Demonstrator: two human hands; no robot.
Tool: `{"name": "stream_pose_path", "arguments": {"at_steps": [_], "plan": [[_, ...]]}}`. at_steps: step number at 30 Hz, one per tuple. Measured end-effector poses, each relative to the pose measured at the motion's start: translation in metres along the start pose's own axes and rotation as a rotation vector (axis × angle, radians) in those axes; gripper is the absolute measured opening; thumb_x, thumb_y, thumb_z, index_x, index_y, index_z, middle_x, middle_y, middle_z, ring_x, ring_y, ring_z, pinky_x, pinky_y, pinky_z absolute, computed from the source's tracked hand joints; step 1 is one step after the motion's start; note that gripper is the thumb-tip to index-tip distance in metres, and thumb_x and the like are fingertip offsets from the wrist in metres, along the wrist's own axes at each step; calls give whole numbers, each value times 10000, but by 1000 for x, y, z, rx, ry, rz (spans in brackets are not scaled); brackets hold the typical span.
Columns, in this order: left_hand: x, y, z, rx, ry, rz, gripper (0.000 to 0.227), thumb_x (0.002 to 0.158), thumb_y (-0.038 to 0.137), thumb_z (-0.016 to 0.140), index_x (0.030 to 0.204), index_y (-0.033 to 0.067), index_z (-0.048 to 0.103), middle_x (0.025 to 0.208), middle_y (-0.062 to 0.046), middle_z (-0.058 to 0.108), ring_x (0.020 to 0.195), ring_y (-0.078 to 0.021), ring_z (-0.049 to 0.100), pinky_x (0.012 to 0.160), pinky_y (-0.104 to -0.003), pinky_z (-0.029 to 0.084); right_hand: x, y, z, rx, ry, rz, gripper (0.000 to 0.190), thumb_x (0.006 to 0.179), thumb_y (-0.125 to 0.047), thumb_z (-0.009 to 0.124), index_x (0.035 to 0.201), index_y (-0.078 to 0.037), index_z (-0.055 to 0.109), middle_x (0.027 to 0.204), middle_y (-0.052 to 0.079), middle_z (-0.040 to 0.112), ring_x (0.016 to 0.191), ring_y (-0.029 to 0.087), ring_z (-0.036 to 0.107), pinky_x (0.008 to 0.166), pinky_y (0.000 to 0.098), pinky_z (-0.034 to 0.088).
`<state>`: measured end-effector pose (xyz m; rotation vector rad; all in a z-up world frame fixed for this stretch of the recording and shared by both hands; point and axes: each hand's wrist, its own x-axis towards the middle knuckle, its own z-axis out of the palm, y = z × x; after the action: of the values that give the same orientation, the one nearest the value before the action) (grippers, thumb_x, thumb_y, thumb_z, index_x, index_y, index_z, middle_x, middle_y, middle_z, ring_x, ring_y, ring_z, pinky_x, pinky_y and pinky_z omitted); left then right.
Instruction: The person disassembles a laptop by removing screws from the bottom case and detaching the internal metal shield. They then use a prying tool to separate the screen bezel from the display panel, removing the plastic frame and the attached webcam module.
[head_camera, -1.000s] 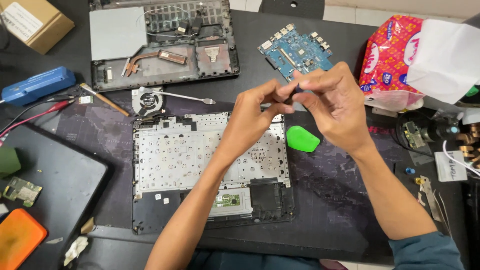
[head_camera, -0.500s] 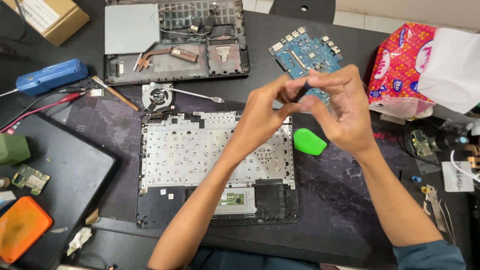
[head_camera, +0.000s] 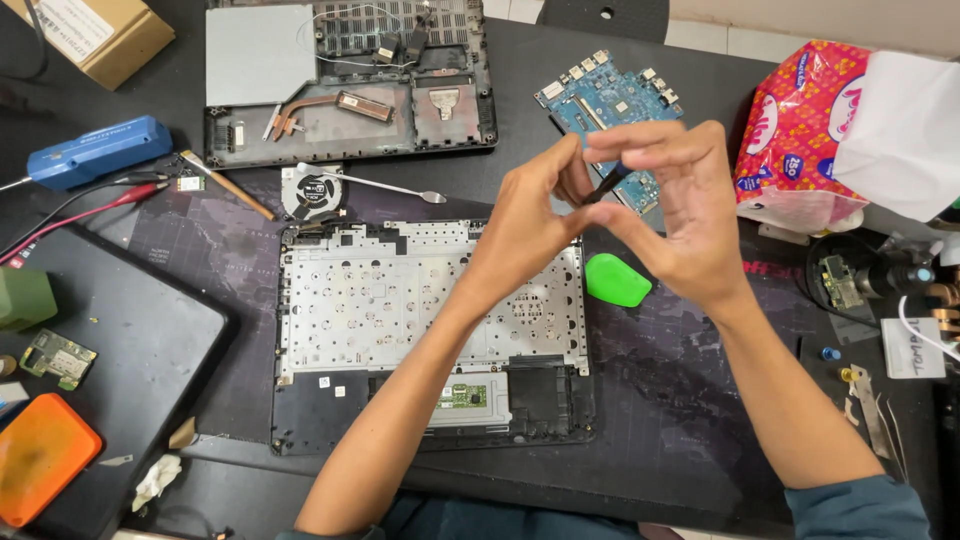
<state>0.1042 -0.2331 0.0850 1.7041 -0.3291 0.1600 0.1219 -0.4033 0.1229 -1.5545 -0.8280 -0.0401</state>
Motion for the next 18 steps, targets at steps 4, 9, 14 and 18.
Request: {"name": "stream_pose_path", "arguments": {"at_steps": [4, 9, 14, 18], "plan": [[-1, 15, -2, 64, 10, 40, 394, 813, 98, 843, 1073, -39, 581, 854, -78, 633, 811, -194, 671, 745, -328, 543, -13, 20, -11, 31, 40, -37, 374, 992, 107, 701, 1185, -60, 427, 1185, 132, 584, 1100, 180, 624, 1043, 318, 511], [-3, -3, -3, 18, -22, 221, 291, 881, 56, 752, 1108, -23, 589, 973, -95, 652, 891, -197, 688, 789, -343, 533, 3, -4, 0, 114, 91, 105, 306, 996, 93, 603, 1180, -72, 421, 1184, 124, 634, 1135, 176, 667, 1056, 322, 561], [-5, -3, -5, 90, 34, 23, 356, 842, 180, 848, 1022, 18, 587, 923, -71, 705, 858, -208, 718, 793, -358, 575, -11, 23, -2, -55, 10, -68, 434, 960, 156, 697, 1224, -27, 406, 1190, 145, 534, 1153, 213, 621, 1063, 343, 531], [-16, -8, -14, 205, 27, 43, 494, 730, 224, 904, 1026, 2, 576, 974, -107, 671, 893, -257, 684, 744, -389, 557, -16, 21, -6, 8, 21, 0, 398, 1043, 156, 677, 1273, -36, 416, 1192, 133, 581, 1141, 202, 660, 1037, 312, 573]]}}
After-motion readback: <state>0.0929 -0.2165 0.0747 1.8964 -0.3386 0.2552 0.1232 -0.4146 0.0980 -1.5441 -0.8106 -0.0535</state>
